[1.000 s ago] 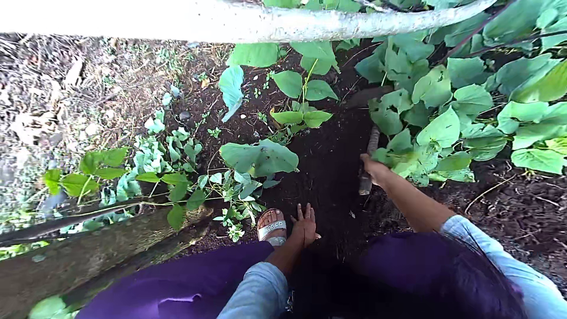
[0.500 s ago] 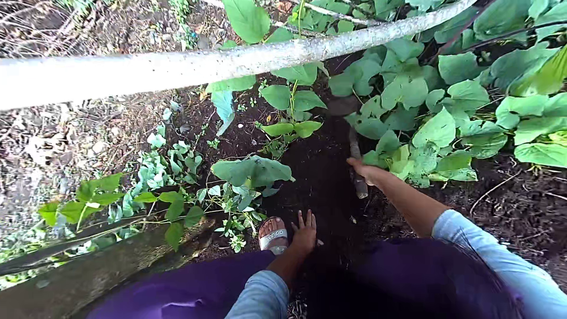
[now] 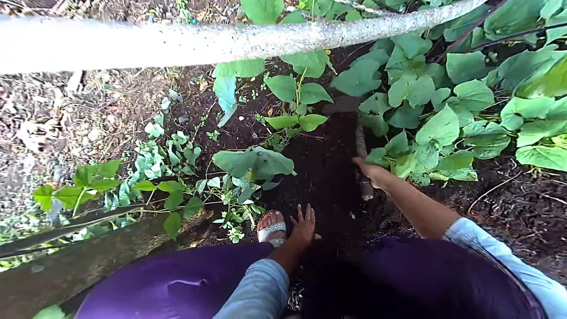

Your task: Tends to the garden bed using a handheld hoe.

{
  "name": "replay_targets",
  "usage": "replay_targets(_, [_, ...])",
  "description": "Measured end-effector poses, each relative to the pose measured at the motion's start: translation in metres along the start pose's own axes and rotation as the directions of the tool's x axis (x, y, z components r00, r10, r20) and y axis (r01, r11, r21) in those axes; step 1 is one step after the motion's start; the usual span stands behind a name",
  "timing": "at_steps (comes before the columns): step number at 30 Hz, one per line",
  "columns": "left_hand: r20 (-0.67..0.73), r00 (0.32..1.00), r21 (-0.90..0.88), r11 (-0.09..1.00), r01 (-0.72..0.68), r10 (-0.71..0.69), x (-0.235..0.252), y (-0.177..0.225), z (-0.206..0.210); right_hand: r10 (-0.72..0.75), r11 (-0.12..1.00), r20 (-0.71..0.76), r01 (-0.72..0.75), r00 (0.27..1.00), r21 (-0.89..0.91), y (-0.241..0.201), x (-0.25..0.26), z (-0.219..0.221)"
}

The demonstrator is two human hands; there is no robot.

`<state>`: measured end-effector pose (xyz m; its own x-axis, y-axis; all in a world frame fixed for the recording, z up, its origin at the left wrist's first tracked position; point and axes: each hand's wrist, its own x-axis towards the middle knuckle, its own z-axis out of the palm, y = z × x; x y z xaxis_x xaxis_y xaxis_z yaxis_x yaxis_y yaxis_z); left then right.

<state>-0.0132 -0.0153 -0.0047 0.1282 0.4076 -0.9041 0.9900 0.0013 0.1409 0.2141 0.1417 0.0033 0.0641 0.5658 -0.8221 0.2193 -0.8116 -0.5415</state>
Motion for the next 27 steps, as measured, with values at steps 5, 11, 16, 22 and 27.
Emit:
replay_targets(5, [0.045, 0.999, 0.014, 1.0, 0.013, -0.013, -0.002, 0.003, -0.008, 0.09, 0.974, 0.088, -0.069, 0.992, -0.214, 0.048, -0.029, -0.012])
replay_targets(11, [0.036, 0.999, 0.011, 1.0, -0.002, 0.001, -0.002, -0.001, -0.004, 0.146, 0.977, -0.009, -0.145, 0.989, -0.157, -0.004, -0.055, -0.047])
replay_targets(16, [0.011, 1.0, 0.054, 0.998, -0.02, 0.019, -0.002, -0.001, -0.005, 0.063, 0.996, 0.184, -0.073, 0.981, 0.047, 0.008, 0.002, 0.007])
replay_targets(22, [0.054, 0.999, 0.022, 1.0, 0.004, -0.005, -0.003, 0.004, -0.009, 0.291, 0.937, 0.219, -0.231, 0.931, -0.262, 0.052, -0.06, -0.041])
replay_targets(27, [0.072, 0.997, 0.054, 0.999, -0.004, 0.0, -0.005, 0.002, -0.011, 0.173, 0.97, 0.046, -0.162, 0.984, -0.184, 0.016, -0.06, -0.063])
